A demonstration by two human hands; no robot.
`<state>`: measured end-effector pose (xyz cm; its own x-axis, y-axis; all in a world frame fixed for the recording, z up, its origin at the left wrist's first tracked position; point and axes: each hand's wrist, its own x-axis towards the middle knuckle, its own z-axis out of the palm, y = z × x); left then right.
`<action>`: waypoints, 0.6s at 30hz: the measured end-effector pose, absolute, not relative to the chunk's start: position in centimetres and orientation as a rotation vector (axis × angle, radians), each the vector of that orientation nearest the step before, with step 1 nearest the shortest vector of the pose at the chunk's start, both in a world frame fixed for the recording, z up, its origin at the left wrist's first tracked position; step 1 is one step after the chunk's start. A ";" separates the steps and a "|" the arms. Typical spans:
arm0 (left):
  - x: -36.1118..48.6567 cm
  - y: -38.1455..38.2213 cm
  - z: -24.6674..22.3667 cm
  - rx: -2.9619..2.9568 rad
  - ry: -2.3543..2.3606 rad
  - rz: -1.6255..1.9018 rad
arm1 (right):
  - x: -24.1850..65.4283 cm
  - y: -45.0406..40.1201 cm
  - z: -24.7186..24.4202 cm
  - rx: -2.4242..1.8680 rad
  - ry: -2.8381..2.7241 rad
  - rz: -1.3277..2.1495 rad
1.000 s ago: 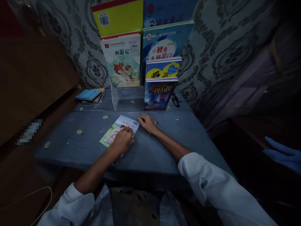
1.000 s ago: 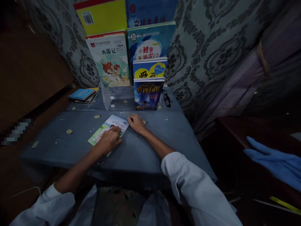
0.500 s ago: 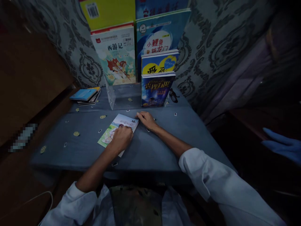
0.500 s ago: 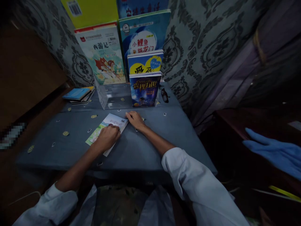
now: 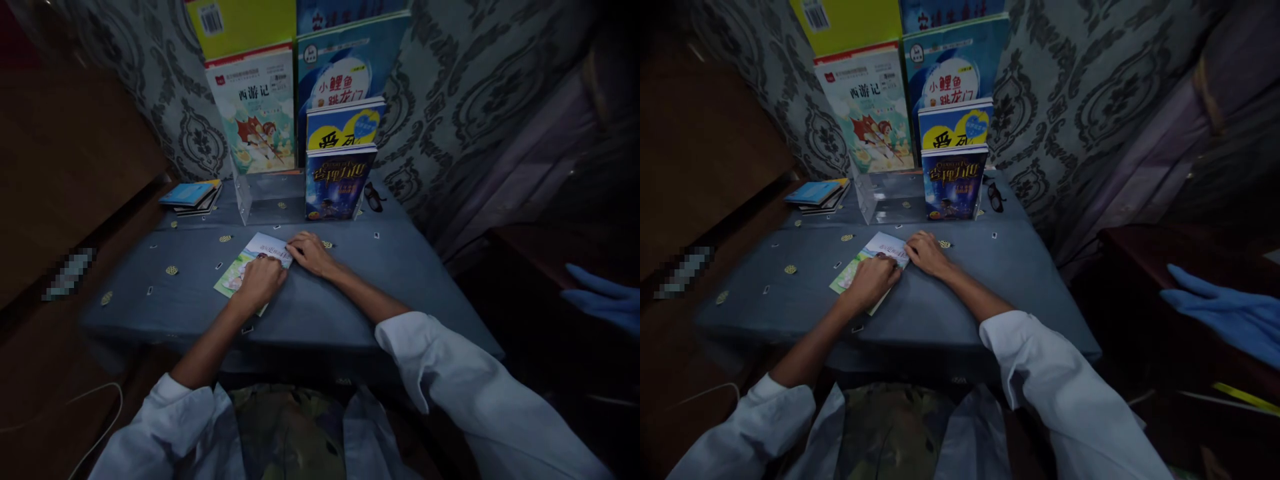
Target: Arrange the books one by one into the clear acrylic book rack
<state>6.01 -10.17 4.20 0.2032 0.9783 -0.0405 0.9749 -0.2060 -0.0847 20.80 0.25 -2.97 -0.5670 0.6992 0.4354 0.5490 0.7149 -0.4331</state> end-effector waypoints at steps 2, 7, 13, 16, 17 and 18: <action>5.2 -10.6 4.1 -2.469 -1.904 0.084 | 20.7 -0.7 -3.0 -0.999 -2.361 0.251; 1.5 -11.9 3.1 -2.744 -1.687 -0.054 | 20.6 -2.6 -3.3 -1.043 -2.416 0.127; -1.6 -13.6 1.5 -2.890 -1.675 -0.152 | 20.8 -2.8 -3.1 -1.073 -2.422 0.160; -2.4 -13.8 1.1 -2.977 -1.676 -0.116 | 20.9 -2.5 -3.1 -1.069 -2.424 0.173; -2.7 -13.9 1.1 -2.997 -1.669 -0.097 | 21.0 -2.4 -3.2 -1.064 -2.421 0.174; -3.0 -13.9 1.0 -3.011 -1.659 -0.081 | 21.0 -2.3 -3.3 -1.056 -2.416 0.175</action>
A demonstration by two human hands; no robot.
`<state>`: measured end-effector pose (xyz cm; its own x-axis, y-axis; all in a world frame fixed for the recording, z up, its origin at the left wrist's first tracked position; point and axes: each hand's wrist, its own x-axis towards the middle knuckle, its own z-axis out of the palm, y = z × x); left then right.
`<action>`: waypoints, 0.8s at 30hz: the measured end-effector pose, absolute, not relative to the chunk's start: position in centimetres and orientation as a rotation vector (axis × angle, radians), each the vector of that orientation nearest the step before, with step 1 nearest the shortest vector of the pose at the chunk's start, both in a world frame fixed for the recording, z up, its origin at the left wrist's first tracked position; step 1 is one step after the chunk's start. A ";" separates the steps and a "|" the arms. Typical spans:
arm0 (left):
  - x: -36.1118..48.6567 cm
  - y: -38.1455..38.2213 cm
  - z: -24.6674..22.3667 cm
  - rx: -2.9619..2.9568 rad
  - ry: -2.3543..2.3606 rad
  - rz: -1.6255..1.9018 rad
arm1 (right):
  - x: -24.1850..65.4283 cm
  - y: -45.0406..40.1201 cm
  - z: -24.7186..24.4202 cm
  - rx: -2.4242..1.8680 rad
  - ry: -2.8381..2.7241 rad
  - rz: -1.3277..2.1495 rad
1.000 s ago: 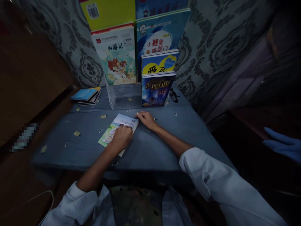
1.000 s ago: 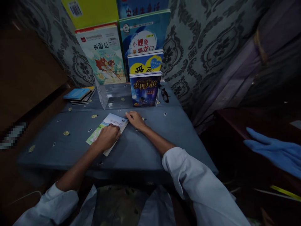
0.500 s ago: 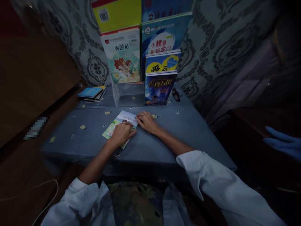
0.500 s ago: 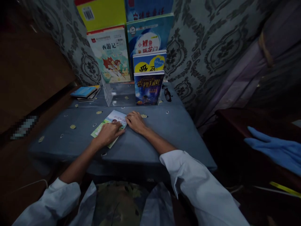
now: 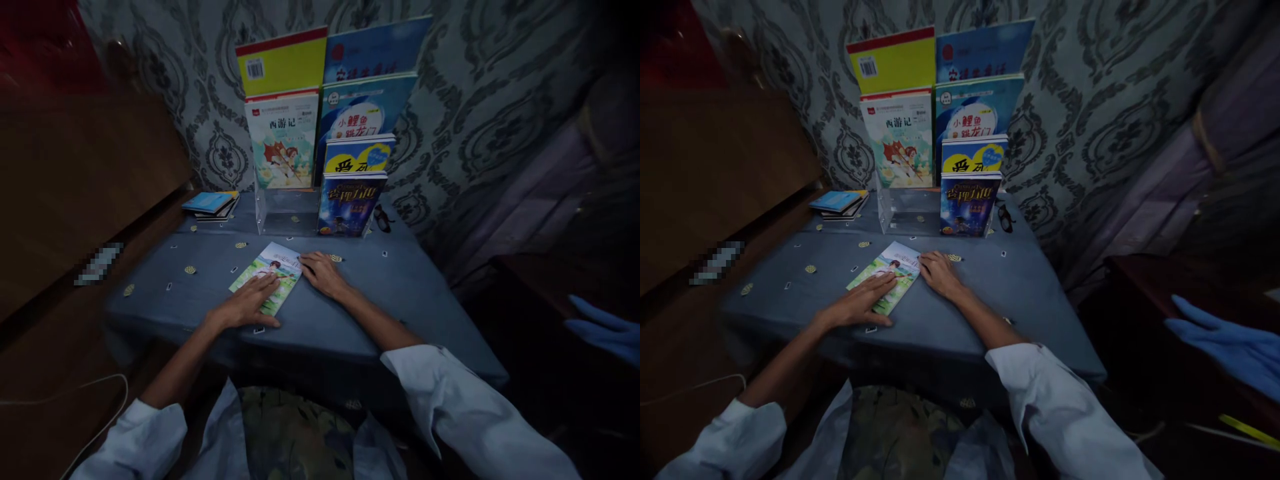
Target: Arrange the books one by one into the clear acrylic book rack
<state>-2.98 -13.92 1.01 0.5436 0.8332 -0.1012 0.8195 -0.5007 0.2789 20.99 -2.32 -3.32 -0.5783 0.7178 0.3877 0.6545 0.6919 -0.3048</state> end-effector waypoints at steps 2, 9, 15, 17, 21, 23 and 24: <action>-3.6 -14.0 1.0 2.500 1.342 0.052 | 21.0 -2.1 -3.6 -1.035 -2.410 0.182; -5.0 -14.9 1.4 2.546 1.361 0.130 | 21.1 -1.8 -3.7 -1.030 -2.393 0.226; -4.6 -15.7 0.6 2.710 1.400 0.285 | 21.1 -2.1 -2.9 -1.055 -2.402 0.236; -4.3 -15.8 0.7 2.707 1.464 0.320 | 21.0 -2.2 -2.7 -1.065 -2.410 0.222; -2.9 -16.0 1.1 2.633 1.727 0.337 | 20.9 -2.3 -2.6 -1.059 -2.422 0.200; -1.7 -16.3 1.3 2.602 1.857 0.312 | 20.9 -2.4 -2.5 -1.051 -2.419 0.184; -1.0 -16.4 1.2 2.604 1.889 0.302 | 20.8 -2.4 -2.4 -1.053 -2.416 0.174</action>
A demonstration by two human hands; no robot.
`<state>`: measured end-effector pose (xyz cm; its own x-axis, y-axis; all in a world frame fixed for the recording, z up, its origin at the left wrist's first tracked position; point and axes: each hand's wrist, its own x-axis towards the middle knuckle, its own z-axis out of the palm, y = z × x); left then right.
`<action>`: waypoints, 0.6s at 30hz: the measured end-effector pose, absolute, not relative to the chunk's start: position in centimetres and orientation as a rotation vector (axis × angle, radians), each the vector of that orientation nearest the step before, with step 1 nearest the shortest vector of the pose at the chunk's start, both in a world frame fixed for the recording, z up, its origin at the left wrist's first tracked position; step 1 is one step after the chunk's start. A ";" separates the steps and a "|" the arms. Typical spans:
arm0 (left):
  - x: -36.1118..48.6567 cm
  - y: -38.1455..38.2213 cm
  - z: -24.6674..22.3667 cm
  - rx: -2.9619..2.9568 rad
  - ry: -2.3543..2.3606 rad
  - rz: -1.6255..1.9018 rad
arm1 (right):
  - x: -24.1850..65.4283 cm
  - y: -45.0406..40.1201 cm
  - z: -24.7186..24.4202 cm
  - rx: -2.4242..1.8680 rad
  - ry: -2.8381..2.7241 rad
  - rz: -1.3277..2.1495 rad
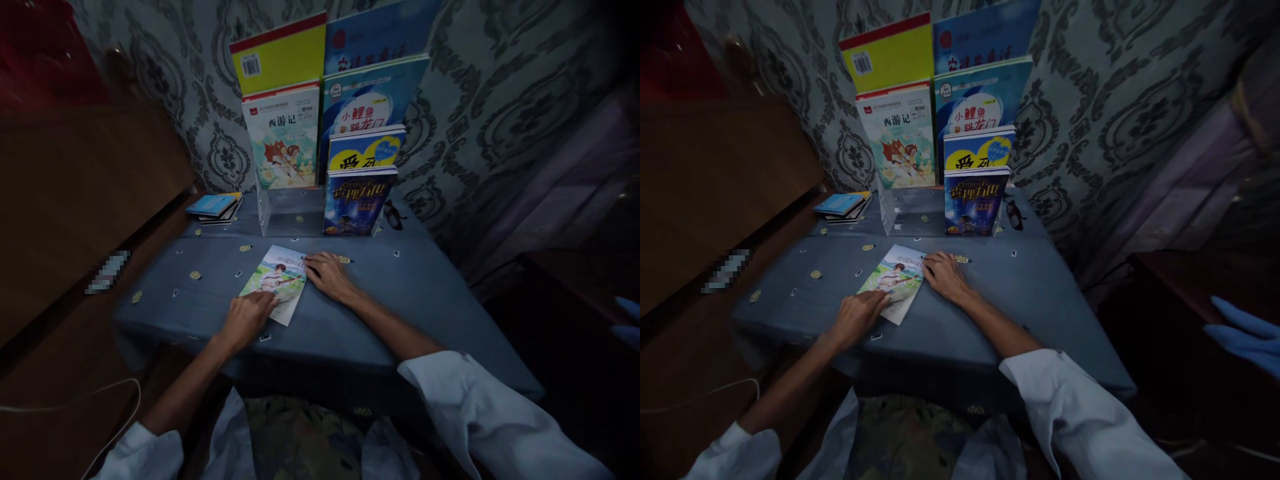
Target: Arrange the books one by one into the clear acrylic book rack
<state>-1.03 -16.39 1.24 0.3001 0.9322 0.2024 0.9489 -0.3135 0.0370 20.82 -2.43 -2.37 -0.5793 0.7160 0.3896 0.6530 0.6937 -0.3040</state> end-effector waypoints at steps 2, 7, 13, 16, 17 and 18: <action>0.4 -16.7 1.0 -2.447 -1.740 -0.275 | 20.8 -2.6 -2.2 -1.071 -2.413 0.157; 1.8 -16.9 0.2 -2.554 -1.538 -0.326 | 20.6 -3.2 -1.8 -1.126 -2.442 0.159; -0.6 -14.4 -0.8 -2.595 -1.652 -0.371 | 20.3 -4.9 -1.7 -1.195 -2.528 0.178; -1.9 -12.4 -1.6 -2.524 -1.840 -0.378 | 20.2 -6.0 -1.7 -1.213 -2.592 0.245; -2.3 -11.7 -1.9 -2.504 -1.894 -0.393 | 20.2 -6.3 -1.7 -1.201 -2.606 0.269; -2.5 -11.2 -2.2 -2.484 -1.942 -0.416 | 20.2 -6.5 -1.7 -1.184 -2.617 0.293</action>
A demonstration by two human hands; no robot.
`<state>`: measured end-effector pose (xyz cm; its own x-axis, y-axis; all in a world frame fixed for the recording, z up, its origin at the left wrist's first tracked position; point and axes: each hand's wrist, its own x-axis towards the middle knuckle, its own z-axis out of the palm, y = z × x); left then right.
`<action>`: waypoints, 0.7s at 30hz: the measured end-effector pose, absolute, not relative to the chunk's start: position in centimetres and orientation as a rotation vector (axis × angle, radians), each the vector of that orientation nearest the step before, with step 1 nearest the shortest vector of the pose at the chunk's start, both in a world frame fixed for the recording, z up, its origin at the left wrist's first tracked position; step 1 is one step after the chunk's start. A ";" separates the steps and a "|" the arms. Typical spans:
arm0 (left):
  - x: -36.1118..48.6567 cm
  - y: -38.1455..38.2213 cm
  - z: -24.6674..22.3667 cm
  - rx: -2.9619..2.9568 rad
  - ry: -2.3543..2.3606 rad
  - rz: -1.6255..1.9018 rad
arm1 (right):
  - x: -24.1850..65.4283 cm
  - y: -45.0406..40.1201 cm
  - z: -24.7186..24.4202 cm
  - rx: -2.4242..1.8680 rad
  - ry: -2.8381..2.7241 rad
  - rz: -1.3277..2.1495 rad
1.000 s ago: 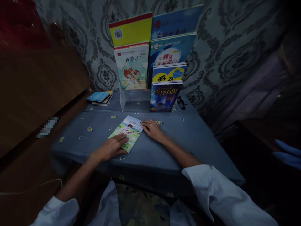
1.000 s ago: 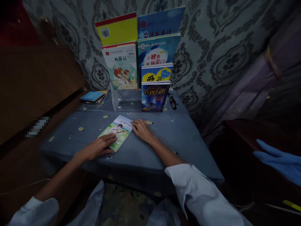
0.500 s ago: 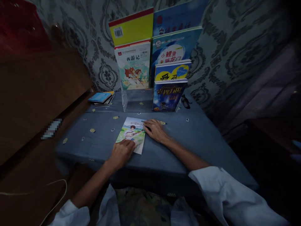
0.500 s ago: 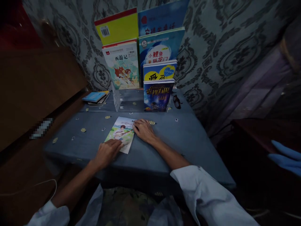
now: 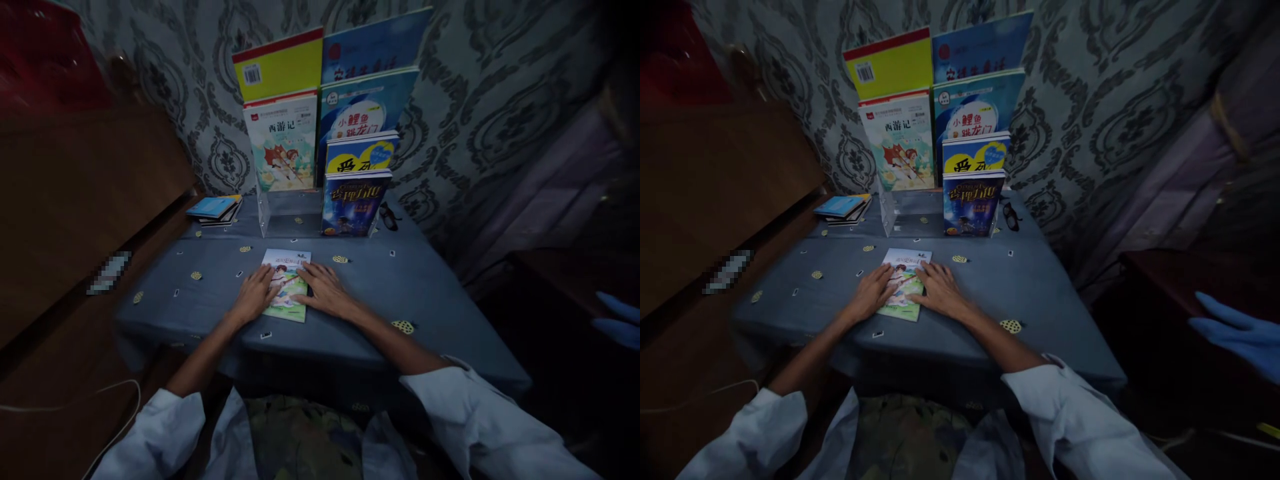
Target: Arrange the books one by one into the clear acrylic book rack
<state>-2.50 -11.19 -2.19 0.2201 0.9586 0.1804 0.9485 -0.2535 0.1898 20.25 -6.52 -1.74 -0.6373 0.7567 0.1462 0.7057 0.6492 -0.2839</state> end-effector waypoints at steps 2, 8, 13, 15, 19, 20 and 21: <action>-2.7 -10.4 -2.7 2.340 1.937 0.462 | 20.4 -6.9 -1.9 -1.143 -2.635 0.338; -2.3 -9.3 -3.0 1.966 1.883 0.857 | 20.8 -7.2 -2.8 -1.064 -2.655 0.460; -3.3 -7.7 -1.7 1.098 1.660 1.297 | 20.8 -6.9 -3.1 -1.048 -2.644 0.513; -3.9 -7.3 -1.4 0.977 1.629 1.330 | 20.7 -6.8 -3.1 -1.039 -2.639 0.548; -4.0 -7.2 -1.8 0.733 1.401 1.338 | 20.4 -6.5 -2.9 -1.001 -2.639 0.633; -3.8 -7.2 -2.0 0.664 1.323 1.342 | 20.4 -6.5 -2.8 -0.997 -2.636 0.657; -3.7 -7.2 -2.2 0.603 1.261 1.351 | 20.3 -6.4 -2.7 -0.996 -2.627 0.680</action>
